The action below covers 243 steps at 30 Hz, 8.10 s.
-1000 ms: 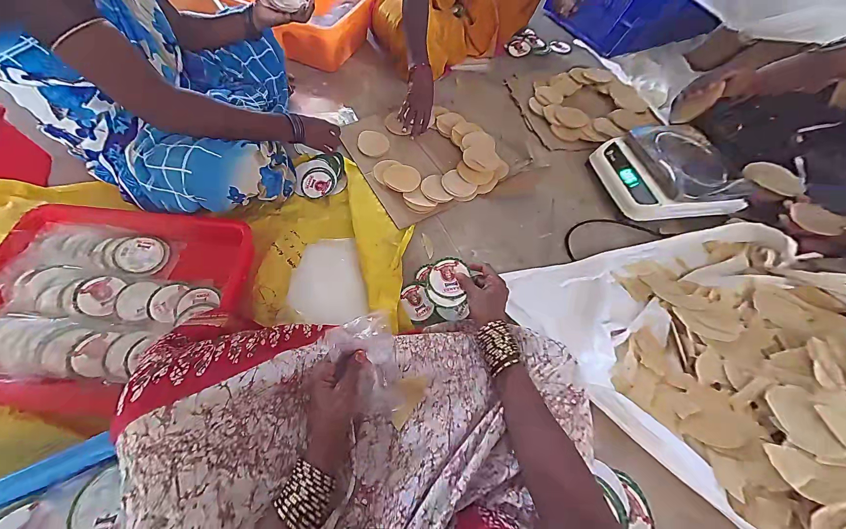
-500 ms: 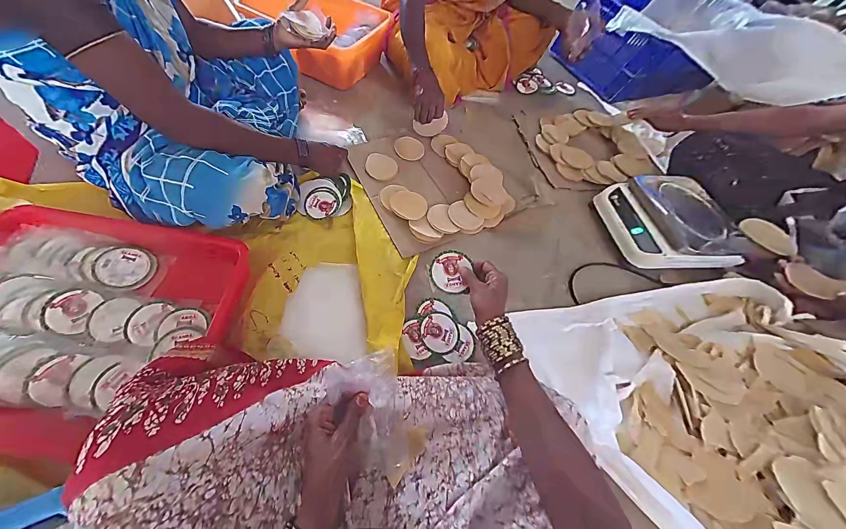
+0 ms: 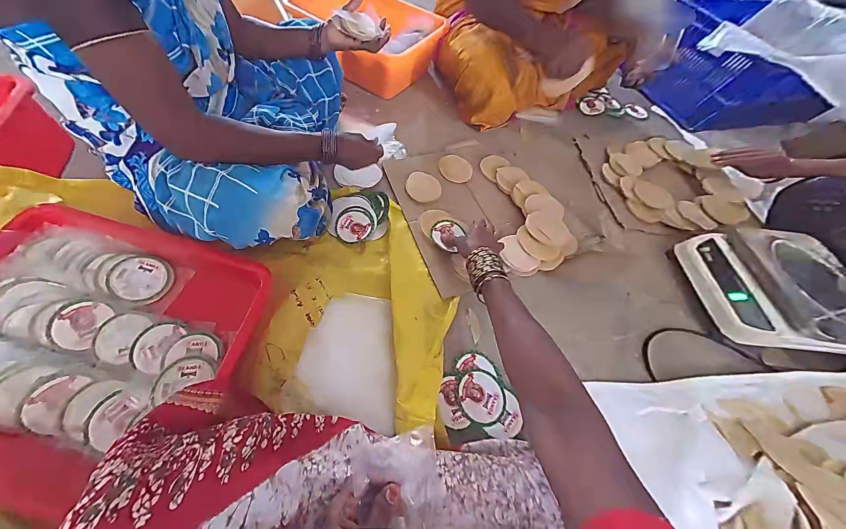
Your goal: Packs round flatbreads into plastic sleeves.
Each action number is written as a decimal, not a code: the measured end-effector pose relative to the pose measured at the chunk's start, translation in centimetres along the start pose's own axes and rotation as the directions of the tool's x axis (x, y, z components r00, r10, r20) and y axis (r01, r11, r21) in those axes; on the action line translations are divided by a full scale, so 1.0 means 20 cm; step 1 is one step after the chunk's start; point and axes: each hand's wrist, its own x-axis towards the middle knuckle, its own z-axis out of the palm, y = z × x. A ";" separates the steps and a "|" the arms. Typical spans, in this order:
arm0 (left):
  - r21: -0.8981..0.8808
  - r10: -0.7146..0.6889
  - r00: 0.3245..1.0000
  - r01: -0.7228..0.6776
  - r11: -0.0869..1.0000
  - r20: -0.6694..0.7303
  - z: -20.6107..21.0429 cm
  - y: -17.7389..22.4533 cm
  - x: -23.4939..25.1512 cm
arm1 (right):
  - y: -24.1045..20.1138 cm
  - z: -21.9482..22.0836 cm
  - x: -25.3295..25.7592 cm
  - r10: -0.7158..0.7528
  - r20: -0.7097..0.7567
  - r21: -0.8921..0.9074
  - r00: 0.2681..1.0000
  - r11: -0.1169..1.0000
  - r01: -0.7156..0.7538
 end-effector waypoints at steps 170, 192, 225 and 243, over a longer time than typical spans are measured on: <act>-0.197 -0.058 0.968 0.108 0.974 0.244 -0.19 -0.10 -0.30 | 0.71 -0.32 -1.97 -0.485 0.603 0.144 0.633 0.847 0.512; -0.142 -0.150 0.946 0.197 0.970 0.288 -0.12 -0.15 -0.22 | 0.74 -0.25 -1.18 0.141 0.079 0.526 0.987 0.835 -0.161; -0.431 -0.057 0.992 0.099 0.897 0.109 0.14 -0.03 -0.26 | 0.41 -0.29 -1.97 -0.291 0.313 0.873 0.904 0.464 -0.153; -0.407 -0.021 0.960 0.138 0.903 0.280 0.15 -0.05 -0.33 | 0.49 -0.15 -2.11 -0.318 -0.130 0.942 0.939 0.256 0.218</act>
